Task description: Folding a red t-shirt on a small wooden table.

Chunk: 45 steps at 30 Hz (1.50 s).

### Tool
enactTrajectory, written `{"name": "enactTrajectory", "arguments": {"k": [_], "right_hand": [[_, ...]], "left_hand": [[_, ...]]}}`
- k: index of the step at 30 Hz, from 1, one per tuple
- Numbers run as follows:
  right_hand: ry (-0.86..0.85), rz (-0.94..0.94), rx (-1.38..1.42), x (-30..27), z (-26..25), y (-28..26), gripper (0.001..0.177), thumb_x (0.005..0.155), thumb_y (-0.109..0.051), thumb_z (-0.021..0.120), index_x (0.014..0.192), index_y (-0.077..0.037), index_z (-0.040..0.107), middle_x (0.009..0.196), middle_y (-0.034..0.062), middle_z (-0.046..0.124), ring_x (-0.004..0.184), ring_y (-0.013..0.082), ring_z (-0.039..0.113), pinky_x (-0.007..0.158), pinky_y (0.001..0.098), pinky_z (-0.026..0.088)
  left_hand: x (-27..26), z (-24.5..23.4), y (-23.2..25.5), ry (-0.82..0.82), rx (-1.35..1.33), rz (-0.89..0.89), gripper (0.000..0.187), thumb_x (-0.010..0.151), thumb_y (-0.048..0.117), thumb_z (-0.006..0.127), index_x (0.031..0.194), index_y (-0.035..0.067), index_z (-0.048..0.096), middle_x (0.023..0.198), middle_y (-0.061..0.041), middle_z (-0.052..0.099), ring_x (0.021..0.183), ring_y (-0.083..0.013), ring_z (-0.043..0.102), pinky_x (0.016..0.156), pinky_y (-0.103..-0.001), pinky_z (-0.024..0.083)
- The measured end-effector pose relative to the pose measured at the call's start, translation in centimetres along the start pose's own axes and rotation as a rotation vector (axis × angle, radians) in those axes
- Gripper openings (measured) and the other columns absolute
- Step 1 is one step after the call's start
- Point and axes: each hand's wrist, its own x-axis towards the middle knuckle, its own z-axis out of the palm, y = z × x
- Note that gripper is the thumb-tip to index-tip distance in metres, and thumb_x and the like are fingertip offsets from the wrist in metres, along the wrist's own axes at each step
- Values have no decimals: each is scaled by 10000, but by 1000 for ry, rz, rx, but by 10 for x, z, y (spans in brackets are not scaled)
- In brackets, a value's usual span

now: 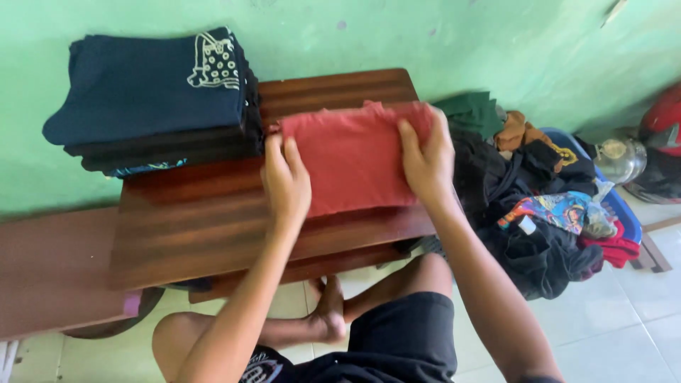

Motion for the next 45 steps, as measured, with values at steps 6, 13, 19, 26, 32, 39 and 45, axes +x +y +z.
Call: {"name": "enactTrajectory", "arguments": {"k": [6,13,19,26,32,39,45], "right_hand": [[-113,133,-163,20,57,87,524,929,-162,723,1371,-52,463,1283,277,654,1174,472,622,973,488,503],[-162,82,-203,45,70,79,483,1030,-172,642,1456,-90,431,1234,307,676,1138,513,639,968,529,526],[-146,-32,-359,32,48,85,533,991,-253,697,1398,-26,440,1076,309,697,934,507,666,787,536,540],[-320,280,-490,-35,-24,37,435,1065,-408,701,976,18,724,818,189,726,769,307,748,690,384,566],[-204,458,-15,-56,-10,21,250,1015,-213,642,1073,30,649,855,99,718,713,160,747,517,240,603],[-48,715,574,-50,3,34,187,1070,-200,515,1086,-19,472,936,103,616,713,236,759,598,316,656],[-127,694,490,-46,3,19,265,1082,-243,536,1138,13,498,1006,122,606,755,226,768,624,312,668]], "left_hand": [[30,25,-58,5,390,-307,271,1058,301,563,1137,49,624,1007,-275,722,957,-475,674,792,-547,516],[37,18,-36,28,451,-186,306,1021,298,605,1175,34,624,1011,-263,730,965,-459,693,808,-532,542],[9,-19,-30,30,499,-38,241,1031,254,639,1125,32,658,920,-204,708,834,-402,687,717,-487,535],[-49,-63,-4,-188,376,-286,288,950,297,741,966,11,704,796,-132,701,642,-235,688,592,-371,531],[-43,-41,28,-74,-2,-367,212,991,164,620,1012,-46,638,1026,-160,647,748,-205,782,535,-310,574],[-56,-42,-24,48,-435,-384,198,1064,152,521,1074,-45,541,1193,-208,611,969,-233,779,729,-320,646],[-36,-53,2,-94,-122,-612,267,1019,269,546,1106,22,593,1076,-148,691,834,-233,764,628,-342,634]]}}
